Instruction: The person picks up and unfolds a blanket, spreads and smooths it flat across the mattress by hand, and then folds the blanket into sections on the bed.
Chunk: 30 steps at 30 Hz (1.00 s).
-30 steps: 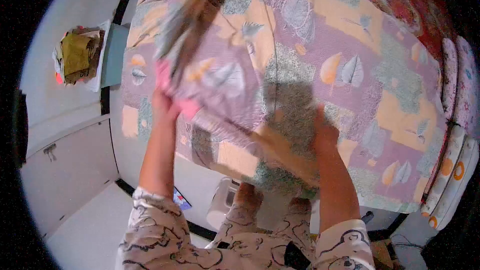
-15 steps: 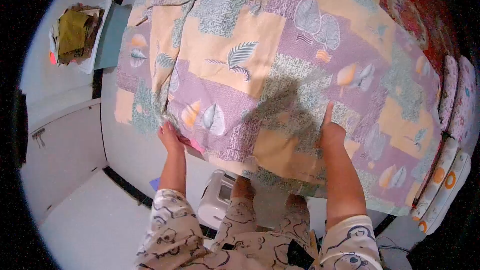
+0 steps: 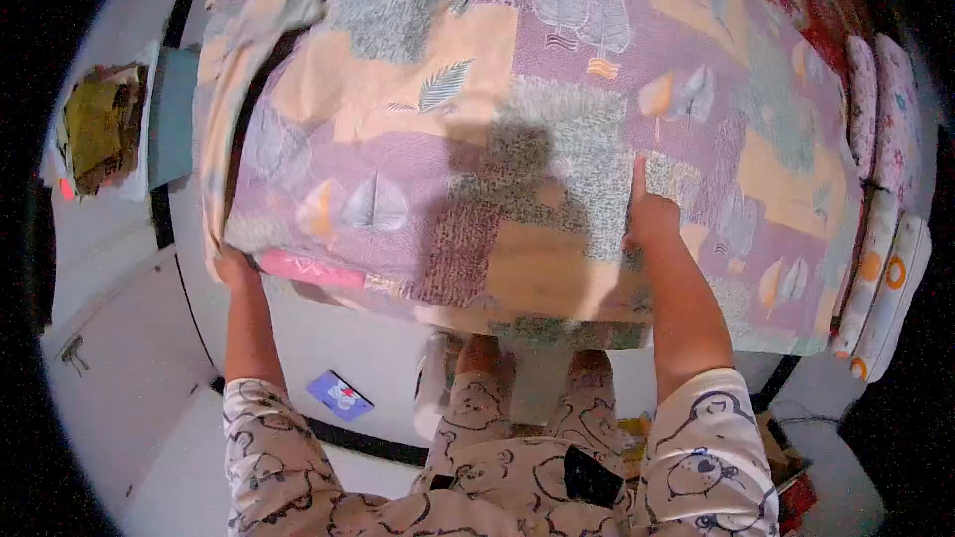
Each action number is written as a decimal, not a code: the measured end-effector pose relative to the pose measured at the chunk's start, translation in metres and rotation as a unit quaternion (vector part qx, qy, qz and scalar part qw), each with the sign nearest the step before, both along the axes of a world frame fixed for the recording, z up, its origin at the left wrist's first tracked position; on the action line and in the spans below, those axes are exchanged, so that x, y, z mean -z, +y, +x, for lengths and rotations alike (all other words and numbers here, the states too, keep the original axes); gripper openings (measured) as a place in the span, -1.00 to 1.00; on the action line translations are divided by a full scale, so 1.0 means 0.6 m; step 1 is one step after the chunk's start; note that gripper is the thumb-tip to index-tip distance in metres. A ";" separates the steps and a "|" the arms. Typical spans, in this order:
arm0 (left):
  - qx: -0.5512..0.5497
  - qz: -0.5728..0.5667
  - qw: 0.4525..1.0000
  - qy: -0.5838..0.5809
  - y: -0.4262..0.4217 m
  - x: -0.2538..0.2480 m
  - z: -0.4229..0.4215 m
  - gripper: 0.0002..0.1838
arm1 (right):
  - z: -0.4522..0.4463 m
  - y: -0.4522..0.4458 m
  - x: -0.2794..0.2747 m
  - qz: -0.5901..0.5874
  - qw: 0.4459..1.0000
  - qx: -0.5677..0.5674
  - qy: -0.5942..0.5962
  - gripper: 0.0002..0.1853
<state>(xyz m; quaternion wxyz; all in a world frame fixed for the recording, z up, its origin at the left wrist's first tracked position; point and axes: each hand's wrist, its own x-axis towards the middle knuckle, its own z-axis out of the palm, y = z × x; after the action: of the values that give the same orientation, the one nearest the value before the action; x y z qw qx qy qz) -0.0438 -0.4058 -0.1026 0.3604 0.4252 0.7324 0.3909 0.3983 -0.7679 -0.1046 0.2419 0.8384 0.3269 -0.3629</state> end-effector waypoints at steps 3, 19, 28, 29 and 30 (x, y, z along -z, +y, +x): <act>-0.038 -0.154 0.985 0.063 0.006 0.104 -0.096 -0.77 | -0.006 0.013 -0.010 -0.030 0.999 0.020 -0.002 0.39; -0.044 -0.272 0.889 -0.366 -0.151 0.102 -0.049 -0.72 | -0.025 0.005 -0.015 -0.029 0.999 0.039 -0.015 0.30; -0.009 -0.293 0.907 -0.303 -0.170 0.050 -0.029 -0.65 | -0.290 -0.106 0.016 0.452 0.891 -0.010 -0.029 -0.37; -0.007 -0.292 0.907 -0.302 -0.169 0.045 -0.025 -0.65 | -0.307 -0.106 0.016 0.466 0.884 0.015 -0.033 -0.43; -0.022 -0.283 0.901 -0.327 -0.168 0.039 -0.022 -0.70 | -0.317 -0.110 0.017 0.478 0.876 0.042 -0.037 -0.49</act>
<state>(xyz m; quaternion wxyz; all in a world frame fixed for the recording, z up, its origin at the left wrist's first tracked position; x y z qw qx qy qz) -0.0572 -0.5068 -0.1262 0.6761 0.1372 0.6622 0.2924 0.2081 -0.8341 -0.1150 -0.1923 0.8776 0.4160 -0.1409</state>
